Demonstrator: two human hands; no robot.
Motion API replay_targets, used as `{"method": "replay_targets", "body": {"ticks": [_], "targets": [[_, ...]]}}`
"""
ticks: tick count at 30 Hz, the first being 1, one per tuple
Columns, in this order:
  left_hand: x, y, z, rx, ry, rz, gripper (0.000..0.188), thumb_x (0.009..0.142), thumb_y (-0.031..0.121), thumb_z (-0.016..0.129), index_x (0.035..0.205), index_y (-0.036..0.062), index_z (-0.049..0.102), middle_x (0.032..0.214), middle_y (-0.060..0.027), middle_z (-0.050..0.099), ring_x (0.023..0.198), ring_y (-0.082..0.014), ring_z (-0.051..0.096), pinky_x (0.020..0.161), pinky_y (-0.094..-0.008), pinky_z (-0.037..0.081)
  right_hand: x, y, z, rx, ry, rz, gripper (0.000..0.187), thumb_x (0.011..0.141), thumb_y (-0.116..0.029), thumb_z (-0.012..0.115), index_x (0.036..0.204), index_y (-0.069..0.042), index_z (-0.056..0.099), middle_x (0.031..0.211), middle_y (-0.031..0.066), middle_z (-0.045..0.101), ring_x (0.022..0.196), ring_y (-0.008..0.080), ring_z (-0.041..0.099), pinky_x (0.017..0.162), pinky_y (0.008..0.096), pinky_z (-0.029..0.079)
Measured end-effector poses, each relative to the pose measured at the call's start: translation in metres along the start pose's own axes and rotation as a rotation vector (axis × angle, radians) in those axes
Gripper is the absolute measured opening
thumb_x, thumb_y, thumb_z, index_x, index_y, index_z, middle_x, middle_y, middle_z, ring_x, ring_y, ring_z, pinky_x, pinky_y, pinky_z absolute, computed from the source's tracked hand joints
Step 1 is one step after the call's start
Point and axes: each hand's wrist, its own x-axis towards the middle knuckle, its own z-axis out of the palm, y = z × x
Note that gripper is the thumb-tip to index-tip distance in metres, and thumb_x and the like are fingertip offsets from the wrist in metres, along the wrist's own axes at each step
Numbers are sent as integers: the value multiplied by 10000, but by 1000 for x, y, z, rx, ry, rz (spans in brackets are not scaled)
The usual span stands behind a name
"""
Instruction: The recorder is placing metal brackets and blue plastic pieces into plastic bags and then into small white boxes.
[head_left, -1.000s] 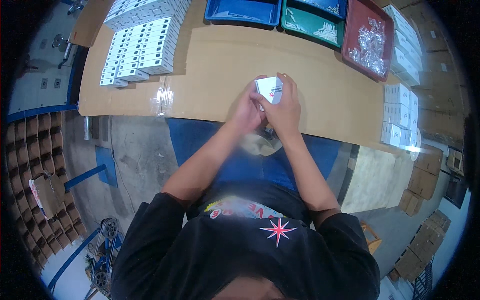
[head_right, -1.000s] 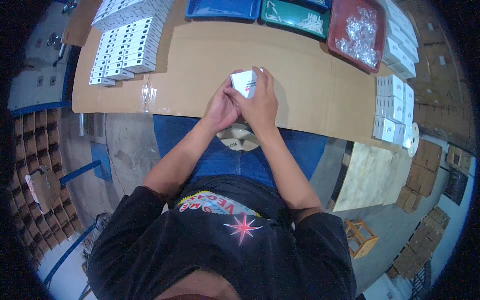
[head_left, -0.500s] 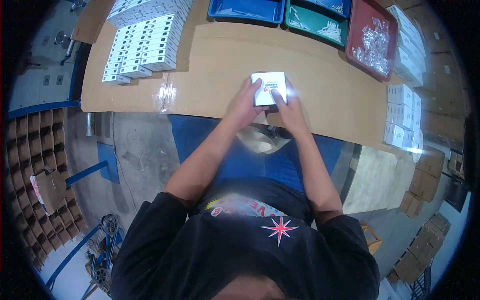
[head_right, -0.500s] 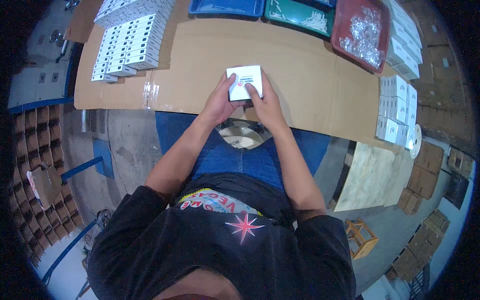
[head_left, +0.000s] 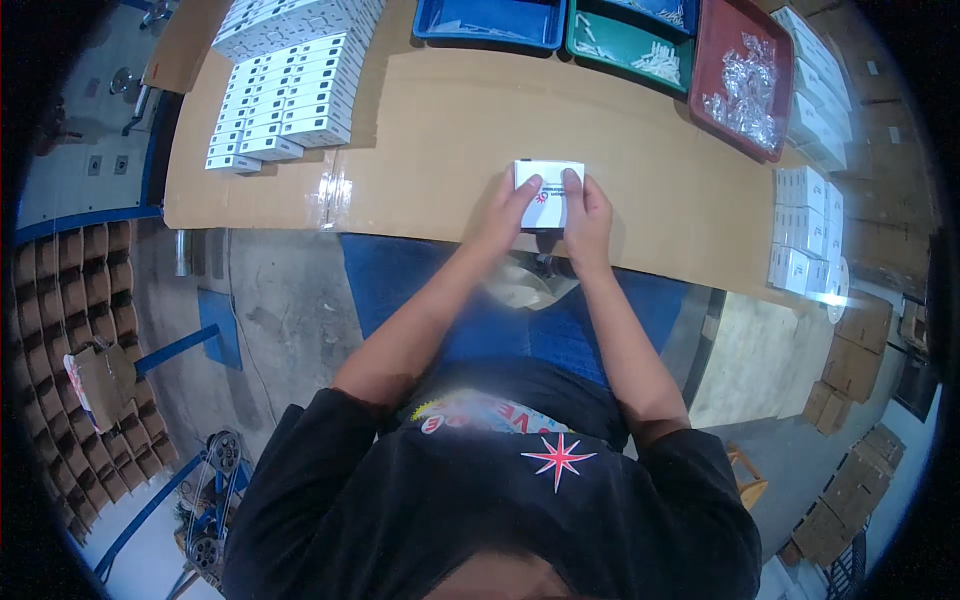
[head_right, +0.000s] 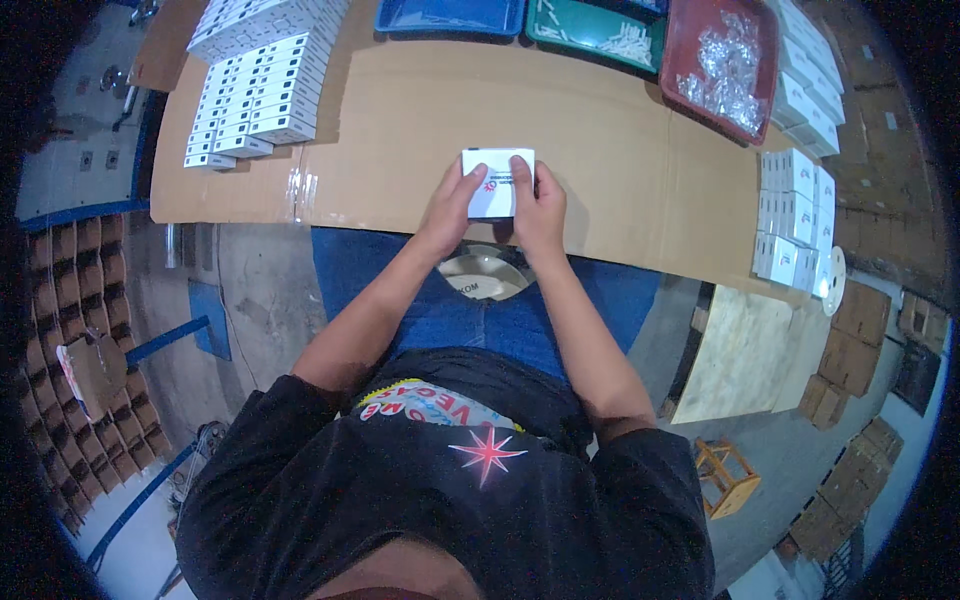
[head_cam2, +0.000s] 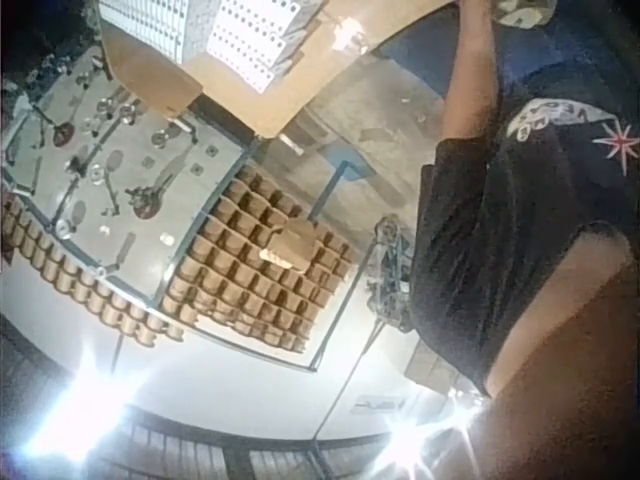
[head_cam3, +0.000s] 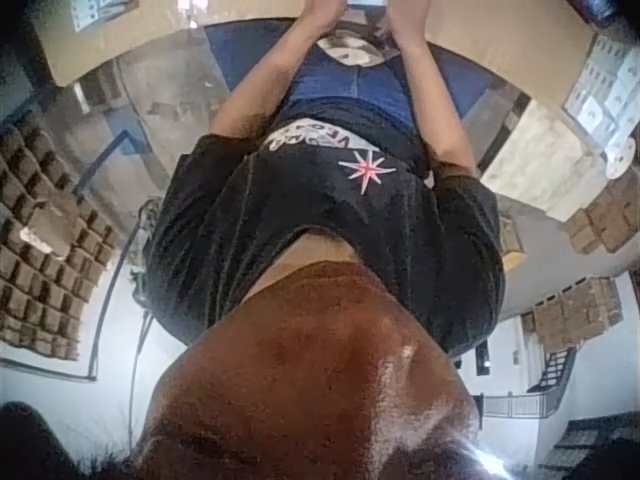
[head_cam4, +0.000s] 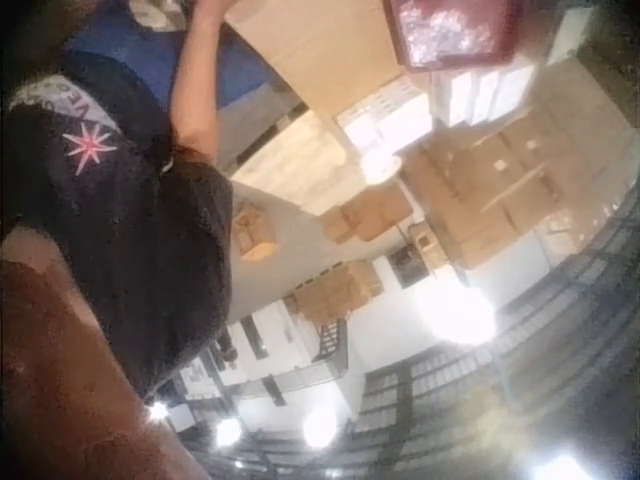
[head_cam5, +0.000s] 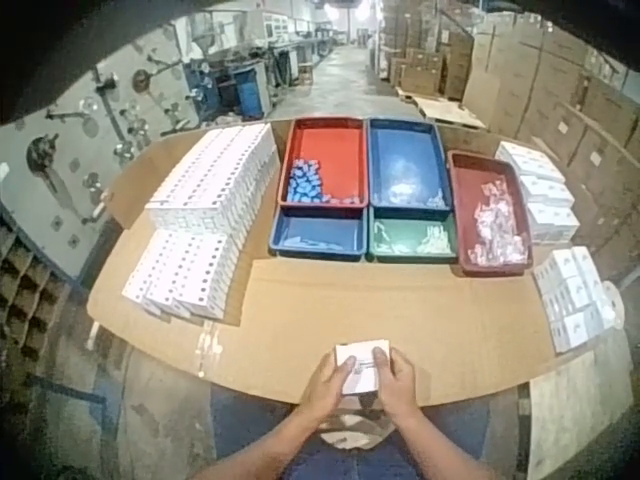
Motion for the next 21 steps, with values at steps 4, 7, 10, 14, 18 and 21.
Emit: {"method": "replay_targets", "body": {"ticks": [4,7,10,14,18,21], "targets": [[-7,11,5,424,95,176,410,1107,414,496,1255,43,585,1052,-28,654,952,-92,613,846,-279,524,-2,6,4,-74,9,-145,334,1082,-317,589,1005,-2,664,799,16,663,734,78,589,649,283,495],[-6,8,-4,435,73,174,421,1106,430,498,1218,35,588,996,-29,654,922,-100,612,821,-290,524,-5,2,4,-37,-28,-133,326,1084,-307,585,1017,3,658,832,23,675,764,80,597,667,291,502],[-9,11,-5,417,35,210,420,1102,429,508,1206,28,579,965,-35,654,896,-116,624,800,-314,537,-10,-11,6,47,-62,-84,322,1089,-306,576,1030,2,653,868,17,679,795,81,600,693,291,505],[-12,18,-10,494,-81,218,451,1085,420,545,1315,32,561,1045,-52,653,954,-123,631,853,-311,539,-12,-14,1,36,-97,-111,330,1093,-315,569,1073,-1,669,908,2,679,820,82,598,732,270,507],[-12,32,-11,83,-126,152,578,1069,491,533,1446,53,512,1263,-86,631,1086,-169,648,967,-317,530,-9,-16,-9,63,-143,-135,327,1083,-312,590,1098,-1,691,918,4,685,830,76,601,743,250,505],[-19,55,-30,-149,-343,28,668,1073,576,423,1473,45,488,1363,-148,604,1228,-235,632,1053,-381,519,-17,-30,-3,23,-204,-103,321,1076,-302,606,1084,5,701,914,6,687,845,65,601,740,241,500]]}}
